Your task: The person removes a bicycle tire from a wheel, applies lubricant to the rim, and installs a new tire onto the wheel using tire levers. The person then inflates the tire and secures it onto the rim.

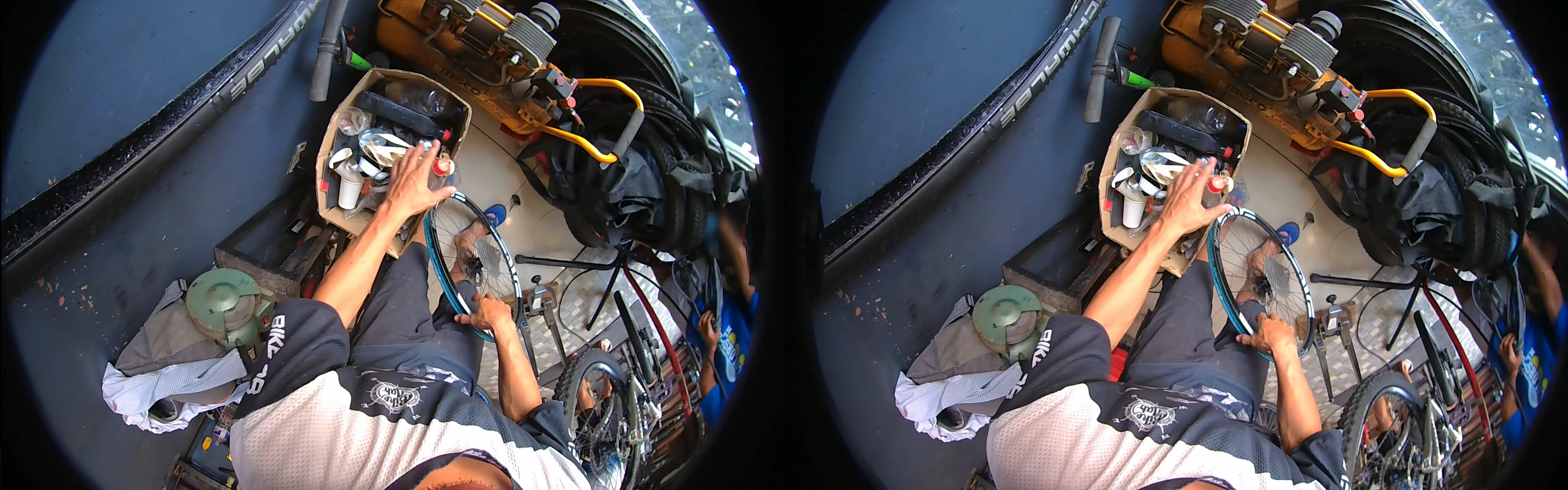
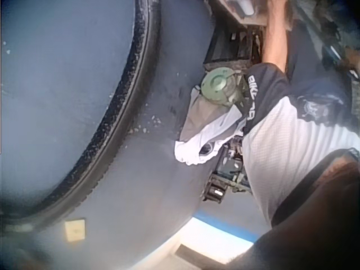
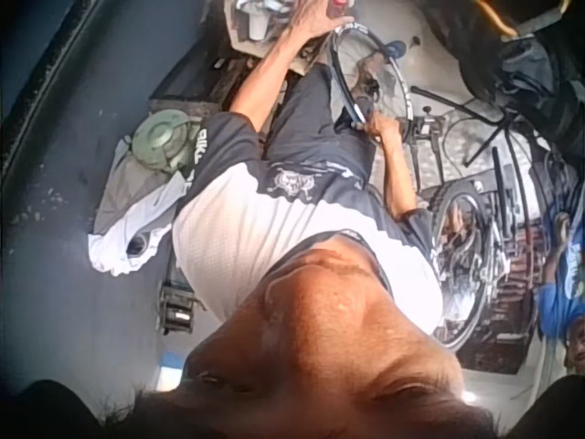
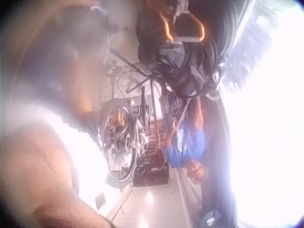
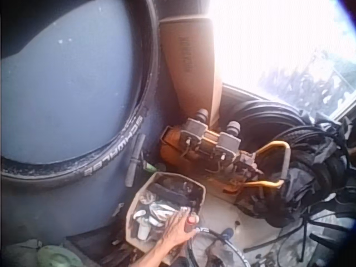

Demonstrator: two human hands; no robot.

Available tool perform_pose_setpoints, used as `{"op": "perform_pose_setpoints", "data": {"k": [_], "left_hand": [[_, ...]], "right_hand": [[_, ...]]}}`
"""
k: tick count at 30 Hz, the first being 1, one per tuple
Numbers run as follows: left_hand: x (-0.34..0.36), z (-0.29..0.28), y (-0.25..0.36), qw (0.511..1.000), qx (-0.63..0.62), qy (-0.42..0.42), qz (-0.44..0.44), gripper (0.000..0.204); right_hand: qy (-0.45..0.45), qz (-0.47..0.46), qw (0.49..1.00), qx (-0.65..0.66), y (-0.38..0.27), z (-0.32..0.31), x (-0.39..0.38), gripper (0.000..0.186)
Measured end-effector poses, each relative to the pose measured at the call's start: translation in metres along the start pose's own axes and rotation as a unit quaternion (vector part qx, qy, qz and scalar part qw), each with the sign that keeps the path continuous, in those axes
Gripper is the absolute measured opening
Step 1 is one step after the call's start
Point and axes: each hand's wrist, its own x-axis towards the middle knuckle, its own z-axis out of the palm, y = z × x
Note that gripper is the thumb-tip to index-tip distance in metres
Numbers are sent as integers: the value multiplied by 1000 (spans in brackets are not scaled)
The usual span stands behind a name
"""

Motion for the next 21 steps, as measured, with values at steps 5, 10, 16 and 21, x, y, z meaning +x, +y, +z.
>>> {"op": "perform_pose_setpoints", "data": {"k": [5, 10, 16, 21], "left_hand": [[-2, -4, -8, 971, -224, 61, -56, 72], [28, -15, -130, 937, -81, 248, -234, 49], [71, -38, -106, 901, 78, 50, -424, 79], [82, -20, -100, 901, 76, 41, -425, 100]], "right_hand": [[-4, -20, 995, 99, 12, -8, 18, 122], [45, -58, 976, 205, 25, -5, 27, 117], [63, -75, 960, 261, 21, 9, 36, 106], [54, -76, 964, 250, 18, 20, 37, 101]]}}
